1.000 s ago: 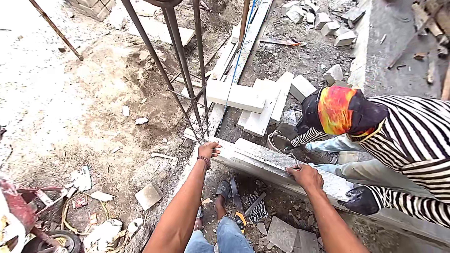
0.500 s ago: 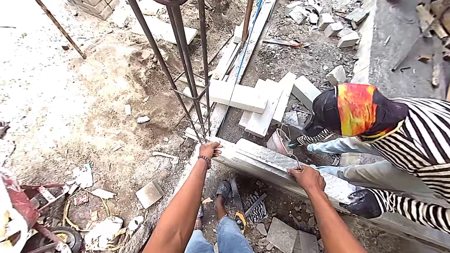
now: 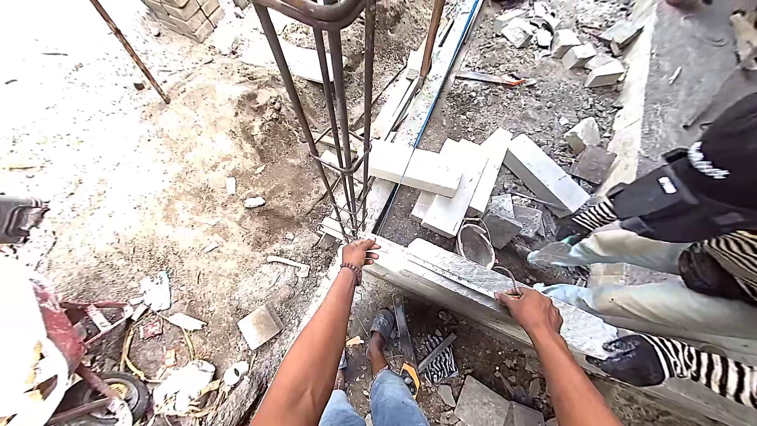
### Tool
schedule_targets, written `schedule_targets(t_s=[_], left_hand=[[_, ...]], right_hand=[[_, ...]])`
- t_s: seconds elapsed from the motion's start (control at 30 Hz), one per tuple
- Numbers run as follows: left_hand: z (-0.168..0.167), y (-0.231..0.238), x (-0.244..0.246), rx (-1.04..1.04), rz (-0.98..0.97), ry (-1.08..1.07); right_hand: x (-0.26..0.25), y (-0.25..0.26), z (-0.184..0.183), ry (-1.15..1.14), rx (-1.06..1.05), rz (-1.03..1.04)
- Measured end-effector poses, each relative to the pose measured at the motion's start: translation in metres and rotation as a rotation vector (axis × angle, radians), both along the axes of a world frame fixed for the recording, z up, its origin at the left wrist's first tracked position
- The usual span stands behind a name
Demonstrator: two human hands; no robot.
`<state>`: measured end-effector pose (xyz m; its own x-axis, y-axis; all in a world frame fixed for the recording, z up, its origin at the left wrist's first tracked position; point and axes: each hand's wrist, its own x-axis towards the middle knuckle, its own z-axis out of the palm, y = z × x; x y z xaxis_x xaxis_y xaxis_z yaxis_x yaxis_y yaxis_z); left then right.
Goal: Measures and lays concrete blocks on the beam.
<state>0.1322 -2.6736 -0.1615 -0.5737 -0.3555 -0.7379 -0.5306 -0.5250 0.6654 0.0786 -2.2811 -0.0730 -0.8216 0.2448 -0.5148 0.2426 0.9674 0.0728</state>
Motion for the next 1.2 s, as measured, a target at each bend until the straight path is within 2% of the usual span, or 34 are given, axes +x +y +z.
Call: schedule_targets(t_s=[1.2], left_hand=[[0.0020,-0.0046,0.0036,-0.028,-0.036,-0.013]], right_hand=[[-0.0014,-0.0036,0.0004,-0.013,0.014,-0.018]])
